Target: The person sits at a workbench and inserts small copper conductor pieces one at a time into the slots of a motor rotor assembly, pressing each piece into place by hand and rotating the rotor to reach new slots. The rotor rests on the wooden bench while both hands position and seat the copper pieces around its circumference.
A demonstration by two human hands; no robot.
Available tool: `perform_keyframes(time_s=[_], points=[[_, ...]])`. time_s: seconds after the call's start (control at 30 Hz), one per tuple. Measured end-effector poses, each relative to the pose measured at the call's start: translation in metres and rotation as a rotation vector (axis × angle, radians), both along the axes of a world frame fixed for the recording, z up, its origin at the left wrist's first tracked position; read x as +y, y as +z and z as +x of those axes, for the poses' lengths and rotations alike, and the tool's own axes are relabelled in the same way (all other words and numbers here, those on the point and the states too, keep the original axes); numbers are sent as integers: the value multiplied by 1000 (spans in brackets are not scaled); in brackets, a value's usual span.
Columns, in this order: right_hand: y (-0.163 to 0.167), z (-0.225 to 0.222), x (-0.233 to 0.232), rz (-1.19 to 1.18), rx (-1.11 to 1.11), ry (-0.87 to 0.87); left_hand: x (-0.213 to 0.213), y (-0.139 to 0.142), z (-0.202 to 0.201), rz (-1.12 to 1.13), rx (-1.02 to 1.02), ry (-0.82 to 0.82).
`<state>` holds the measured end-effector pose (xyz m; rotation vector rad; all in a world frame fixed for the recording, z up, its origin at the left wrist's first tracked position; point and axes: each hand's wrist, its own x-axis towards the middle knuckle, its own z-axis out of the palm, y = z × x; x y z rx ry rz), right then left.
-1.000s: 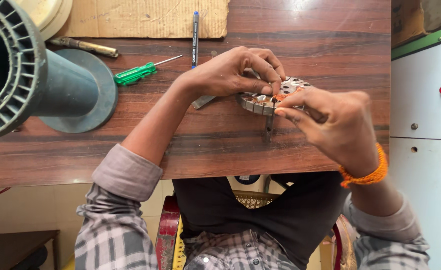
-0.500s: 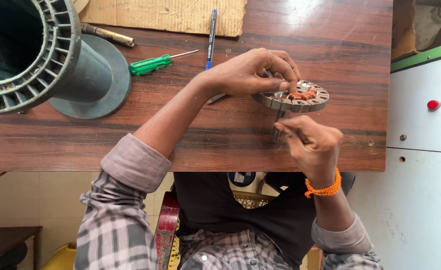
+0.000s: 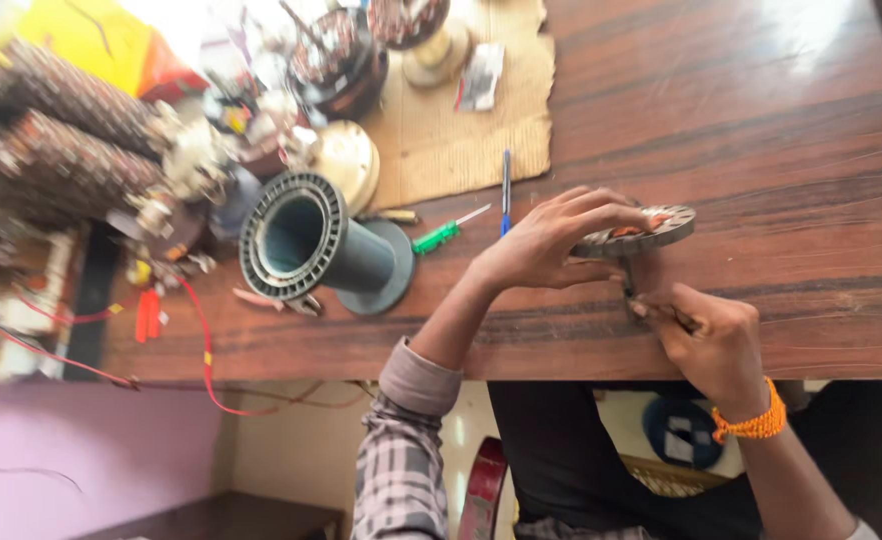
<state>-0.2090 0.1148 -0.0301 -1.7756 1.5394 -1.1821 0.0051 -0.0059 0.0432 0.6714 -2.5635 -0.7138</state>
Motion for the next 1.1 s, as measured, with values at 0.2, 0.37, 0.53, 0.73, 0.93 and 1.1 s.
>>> perform_keyframes(time_s=[0.2,0.37,0.53,0.73,0.93,1.1], points=[[10,-9,8,-4,-192,-1,-1,-7,-10,-6,137,64],[9,-13,3,-26,-211,-84,0,-10,-8,-90,87,82],[0,-17,2,-76,-276,-75,1,-15,-7,-95,86,116],[-3,-17,4,-70,-271,-86,0,-26,-4,-68,104,130],[6,-12,3,-21,-203,-84,-3,-28,2,-22,164,108],[11,-6,2,33,-146,-114,-1,-29,6,-85,210,70]])
